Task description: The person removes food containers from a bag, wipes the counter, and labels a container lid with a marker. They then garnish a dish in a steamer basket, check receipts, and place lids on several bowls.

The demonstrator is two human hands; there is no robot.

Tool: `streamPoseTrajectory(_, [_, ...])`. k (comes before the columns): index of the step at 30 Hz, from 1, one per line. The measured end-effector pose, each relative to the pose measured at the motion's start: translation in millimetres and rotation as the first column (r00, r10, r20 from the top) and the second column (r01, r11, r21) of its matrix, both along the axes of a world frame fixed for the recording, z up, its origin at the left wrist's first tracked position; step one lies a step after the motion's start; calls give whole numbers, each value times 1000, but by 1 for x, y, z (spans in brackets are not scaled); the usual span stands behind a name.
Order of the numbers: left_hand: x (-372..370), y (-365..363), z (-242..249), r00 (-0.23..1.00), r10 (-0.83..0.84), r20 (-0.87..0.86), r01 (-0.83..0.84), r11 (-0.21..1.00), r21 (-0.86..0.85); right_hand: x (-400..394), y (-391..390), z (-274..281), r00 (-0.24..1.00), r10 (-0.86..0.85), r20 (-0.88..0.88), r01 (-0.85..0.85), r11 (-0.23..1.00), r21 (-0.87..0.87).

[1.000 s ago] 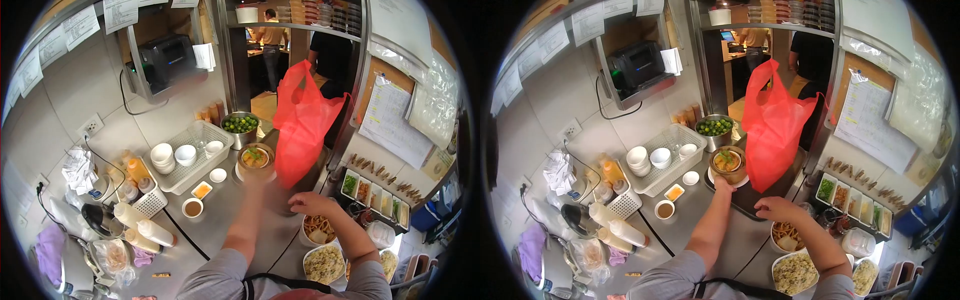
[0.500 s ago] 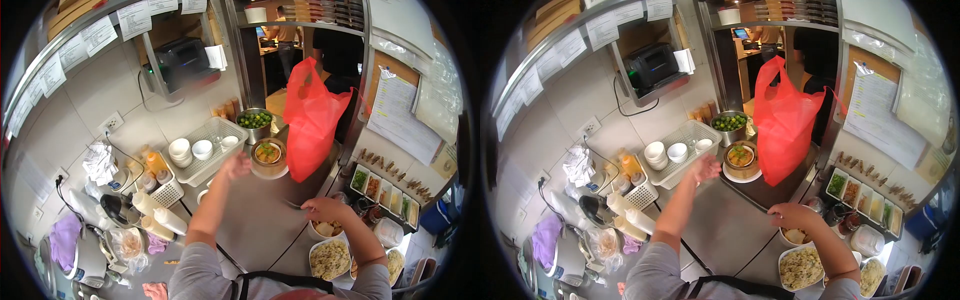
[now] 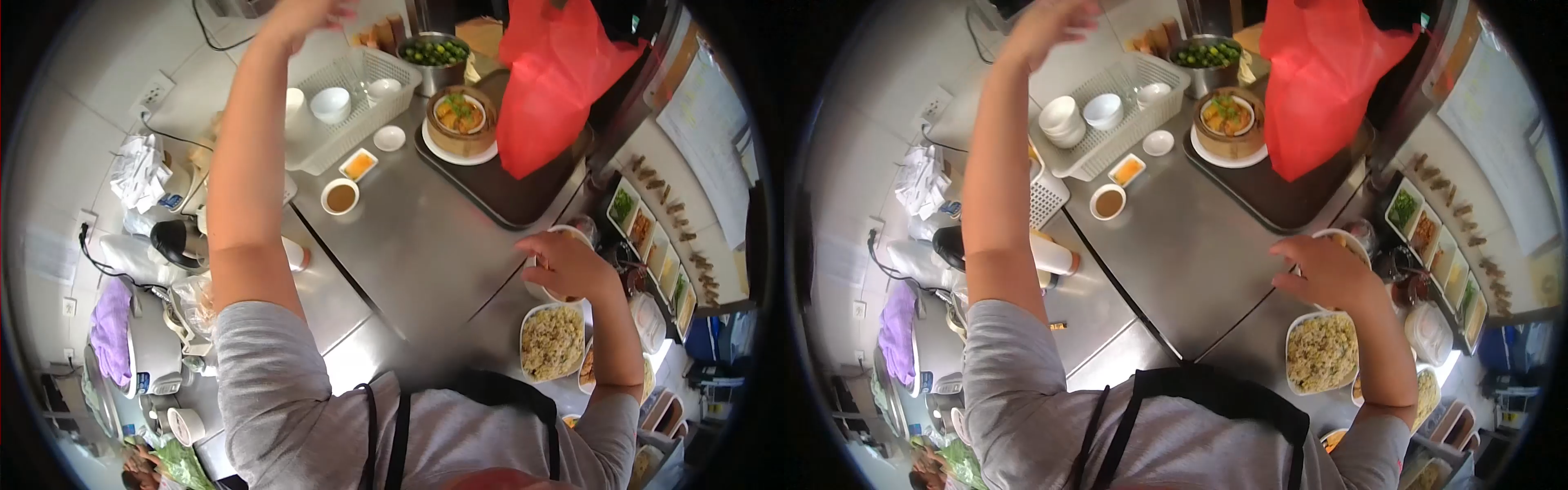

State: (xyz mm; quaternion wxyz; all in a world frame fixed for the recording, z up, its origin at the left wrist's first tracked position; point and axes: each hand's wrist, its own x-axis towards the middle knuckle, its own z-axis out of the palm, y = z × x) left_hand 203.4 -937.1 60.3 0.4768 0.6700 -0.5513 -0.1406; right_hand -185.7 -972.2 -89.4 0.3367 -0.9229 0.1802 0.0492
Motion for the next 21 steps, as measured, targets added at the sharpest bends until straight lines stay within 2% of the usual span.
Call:
streamPoseTrajectory(2, [-15, 1, -50, 998, -58, -28, 64, 963, 263, -9, -5, -6, 998, 41, 52, -35, 993, -113])
streamPoseTrajectory(4, [-27, -2, -108, 1000, -20, -20, 26, 940, 339, -21, 0, -3, 1000, -1, 10, 2, 991, -133])
streamPoseTrajectory(6, [-16, -4, -181, 950, -88, -299, 190, 924, 332, -32, 4, -10, 999, 21, 28, -16, 987, -157])
streamPoseTrajectory(7, [-19, 0, -209, 936, -91, -340, 223, 901, 373, -38, 10, -18, 999, 25, 46, -19, 991, -130])
streamPoseTrajectory(10, [-63, 16, -257, 913, 12, -407, 223, 823, 523, -42, 33, -12, 978, 81, -192, -82, 997, -1])
streamPoseTrajectory(12, [-91, 29, -290, 831, 75, -552, 248, 838, 486, -40, 48, -22, 968, 118, -221, -97, 990, 101])
streamPoseTrajectory(13, [-108, 36, -308, 771, 141, -622, 207, 867, 453, -41, 55, -31, 964, 131, -230, -98, 984, 149])
streamPoseTrajectory(14, [-125, 44, -329, 700, 199, -686, 162, 892, 423, -42, 64, -47, 977, 163, -135, -135, 971, 197])
streamPoseTrajectory(15, [-139, 52, -366, 801, 187, -569, -30, 962, 273, -44, 73, -69, 981, 190, -33, -177, 956, 235])
streamPoseTrajectory(16, [-152, 61, -391, 874, 204, -441, -193, 979, 71, -43, 83, -79, 974, 212, 76, -225, 939, 262])
streamPoseTrajectory(17, [-171, 72, -384, 959, 177, -221, -175, 984, 32, -41, 92, -76, 977, 202, 66, -212, 937, 277])
streamPoseTrajectory(18, [-186, 79, -374, 990, 142, 11, -142, 990, -12, -38, 101, -71, 981, 184, 55, -192, 937, 292])
streamPoseTrajectory(21, [-202, 88, -366, 958, -10, 286, 16, 1000, -17, -39, 116, -52, 991, 121, 63, -135, 921, 366])
